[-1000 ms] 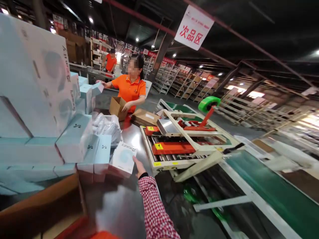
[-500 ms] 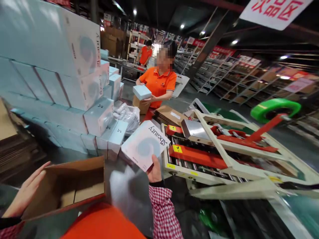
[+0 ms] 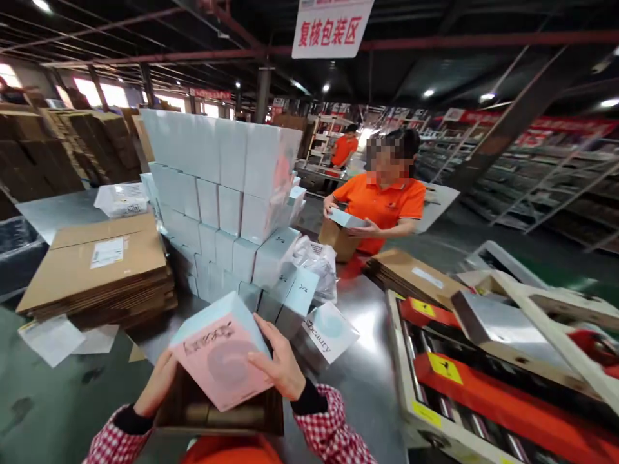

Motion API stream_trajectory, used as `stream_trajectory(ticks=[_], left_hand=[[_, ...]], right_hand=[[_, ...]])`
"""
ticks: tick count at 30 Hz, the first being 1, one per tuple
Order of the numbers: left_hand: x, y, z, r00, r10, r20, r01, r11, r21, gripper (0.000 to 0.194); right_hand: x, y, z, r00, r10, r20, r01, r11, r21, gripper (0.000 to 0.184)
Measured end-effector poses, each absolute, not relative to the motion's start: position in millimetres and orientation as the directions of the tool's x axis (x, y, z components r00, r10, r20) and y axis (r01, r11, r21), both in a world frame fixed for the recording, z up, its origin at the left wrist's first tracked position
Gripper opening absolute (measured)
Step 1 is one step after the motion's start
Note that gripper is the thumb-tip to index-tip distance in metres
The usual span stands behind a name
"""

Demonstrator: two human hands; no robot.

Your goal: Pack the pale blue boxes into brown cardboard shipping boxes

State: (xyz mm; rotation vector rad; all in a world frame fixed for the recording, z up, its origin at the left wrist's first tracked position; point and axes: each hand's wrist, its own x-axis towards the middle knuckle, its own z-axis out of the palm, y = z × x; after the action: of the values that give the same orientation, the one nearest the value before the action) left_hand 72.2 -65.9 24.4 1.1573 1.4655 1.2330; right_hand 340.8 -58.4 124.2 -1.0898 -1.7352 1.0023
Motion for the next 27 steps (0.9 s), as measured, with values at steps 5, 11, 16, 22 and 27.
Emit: stream_trajectory(ticks=[5,11,16,22,27], left_hand=[[60.4,-70.7,41.7,-0.332,0.942,0.042,0.104,-0.008,0.995,0.062],[47.5,-69.2,93.2,0.134,0.685,0.716,0.736,-0.552,0.391,0.081],[45.8,-69.4,138.7,0.602,0.424,0.677,0.692,-0.700,-0.177,0.072],[38.8,-66.4,146.1,0.367,0.746,0.555,0.714,-0.609,0.346,0.050],[50.2,-74.5,138.0,0.000,0.999,0.046,0.328,-0.043,0.944,0.063]], right_hand=[[313.0,-38.7,109.4,-0.241,0.970,-0.043,-0.246,-0.104,-0.964,0.049],[320.0,-21.3,108.2,-0.376,0.876,-0.303,-0.349,-0.436,-0.830,0.043],[335.6,-10.3,109.2,-0.500,0.701,-0.509,-0.220,-0.671,-0.708,0.034],[343.3,-14.1,91.7,-0.554,0.771,-0.314,-0.288,-0.531,-0.797,0.053],[338.6,-25.3,90.2,-0.655,0.755,-0.039,-0.367,-0.363,-0.857,0.084]])
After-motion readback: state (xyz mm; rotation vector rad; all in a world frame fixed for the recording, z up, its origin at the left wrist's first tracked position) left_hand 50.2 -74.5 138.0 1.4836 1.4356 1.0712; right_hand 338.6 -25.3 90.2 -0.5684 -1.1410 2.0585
